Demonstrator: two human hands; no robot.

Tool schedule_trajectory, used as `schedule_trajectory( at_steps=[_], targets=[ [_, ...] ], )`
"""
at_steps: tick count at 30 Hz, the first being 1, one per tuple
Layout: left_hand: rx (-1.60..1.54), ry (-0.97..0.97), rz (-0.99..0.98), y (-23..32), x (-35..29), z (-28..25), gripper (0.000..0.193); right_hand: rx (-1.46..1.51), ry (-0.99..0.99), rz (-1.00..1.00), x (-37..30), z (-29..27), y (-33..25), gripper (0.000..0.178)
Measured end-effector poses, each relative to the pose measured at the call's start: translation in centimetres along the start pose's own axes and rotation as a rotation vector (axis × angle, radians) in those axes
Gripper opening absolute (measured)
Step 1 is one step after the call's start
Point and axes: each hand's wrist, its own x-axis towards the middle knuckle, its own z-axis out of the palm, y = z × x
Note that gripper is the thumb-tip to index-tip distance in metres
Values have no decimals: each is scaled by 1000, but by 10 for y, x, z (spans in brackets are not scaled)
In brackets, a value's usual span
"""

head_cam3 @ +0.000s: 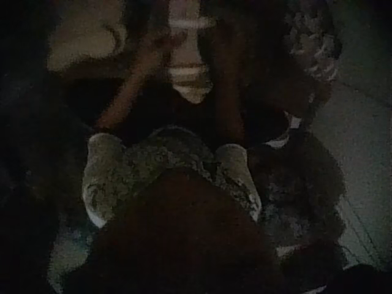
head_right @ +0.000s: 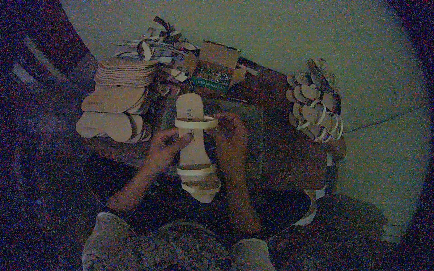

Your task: The person assembles a sandal by attaching a white strap to a beige sole. They position the strap, secure it with a nail, and hammer the nail into the sole using a hammer. The process is repeated to attach multiple straps to the sole.

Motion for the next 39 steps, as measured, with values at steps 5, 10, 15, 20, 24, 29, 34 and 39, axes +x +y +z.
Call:
schedule_trajectory(
  at_steps=[5,10,15,20,24,29,34,39],
  targets=[
    [78,-33,42,-9,1,-3,16,-55,-54,37,2,-4,-4,24],
    [61,-53,9,-4,-1,0,19,0,-77,51,3,-4,-4,24],
    [58,-167,-113,-4,-1,-6,26,-21,15,140,-2,5,-19,25],
    [-129,-326,9,17,-2,-34,28,-21,-221,12,0,-4,-29,24],
    [24,-297,110,32,3,-36,26,-225,-417,3,4,-11,-28,24],
    [145,-267,142,31,1,-33,21,-242,-464,21,4,-7,-29,22],
    [215,-196,191,33,-1,-32,20,-305,-423,34,3,-3,-28,20],
    [206,-115,136,28,0,-29,21,-391,-392,-86,3,-1,-26,17]
  ],
)
